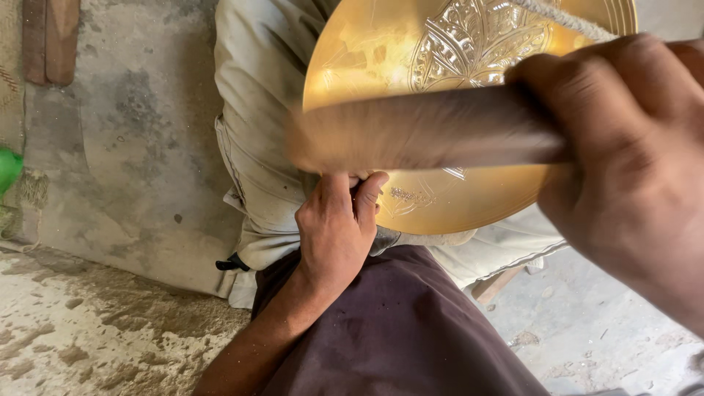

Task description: The person sits cross-legged on the floor with a brass plate on their lap, holds a chisel against the floral pattern, and strikes the chisel with a wooden mallet to emboss the design, repositioning the chisel to different parts of the pattern.

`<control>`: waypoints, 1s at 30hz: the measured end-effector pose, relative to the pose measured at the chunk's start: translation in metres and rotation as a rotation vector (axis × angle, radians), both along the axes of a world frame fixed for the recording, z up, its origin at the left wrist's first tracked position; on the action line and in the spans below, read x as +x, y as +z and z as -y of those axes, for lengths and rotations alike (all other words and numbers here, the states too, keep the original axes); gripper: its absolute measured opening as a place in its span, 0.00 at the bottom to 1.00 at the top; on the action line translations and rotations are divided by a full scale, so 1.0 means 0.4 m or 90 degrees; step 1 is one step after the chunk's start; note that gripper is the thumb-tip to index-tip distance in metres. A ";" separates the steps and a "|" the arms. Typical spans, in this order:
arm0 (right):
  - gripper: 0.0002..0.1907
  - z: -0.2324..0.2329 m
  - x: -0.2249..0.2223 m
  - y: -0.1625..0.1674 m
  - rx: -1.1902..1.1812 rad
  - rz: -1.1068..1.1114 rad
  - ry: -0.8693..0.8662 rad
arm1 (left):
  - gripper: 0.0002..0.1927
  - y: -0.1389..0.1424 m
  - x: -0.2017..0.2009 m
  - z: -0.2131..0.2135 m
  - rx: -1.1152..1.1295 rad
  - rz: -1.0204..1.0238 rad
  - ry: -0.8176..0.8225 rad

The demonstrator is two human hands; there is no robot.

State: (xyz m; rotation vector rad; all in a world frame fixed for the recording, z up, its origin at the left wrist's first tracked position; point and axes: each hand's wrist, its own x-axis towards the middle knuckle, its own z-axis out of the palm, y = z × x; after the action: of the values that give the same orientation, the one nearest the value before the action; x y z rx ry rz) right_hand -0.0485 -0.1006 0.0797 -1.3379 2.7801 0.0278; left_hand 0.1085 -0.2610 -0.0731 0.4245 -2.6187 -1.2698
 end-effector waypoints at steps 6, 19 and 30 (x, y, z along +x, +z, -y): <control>0.20 -0.023 0.006 -0.005 0.003 -0.026 0.045 | 0.13 0.012 -0.005 -0.003 0.012 0.020 -0.011; 0.22 -0.074 0.024 -0.043 -0.003 0.006 -0.121 | 0.14 0.043 -0.068 0.027 0.045 0.086 -0.139; 0.23 -0.050 -0.001 -0.060 -0.001 0.091 -0.171 | 0.14 0.025 -0.038 0.030 0.074 0.033 -0.087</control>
State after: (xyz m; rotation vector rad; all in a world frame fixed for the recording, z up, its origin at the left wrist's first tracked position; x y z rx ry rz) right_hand -0.0489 -0.0807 0.0555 -0.9168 2.8085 -0.0798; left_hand 0.0934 -0.2731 -0.0630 0.3033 -2.6656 -1.4781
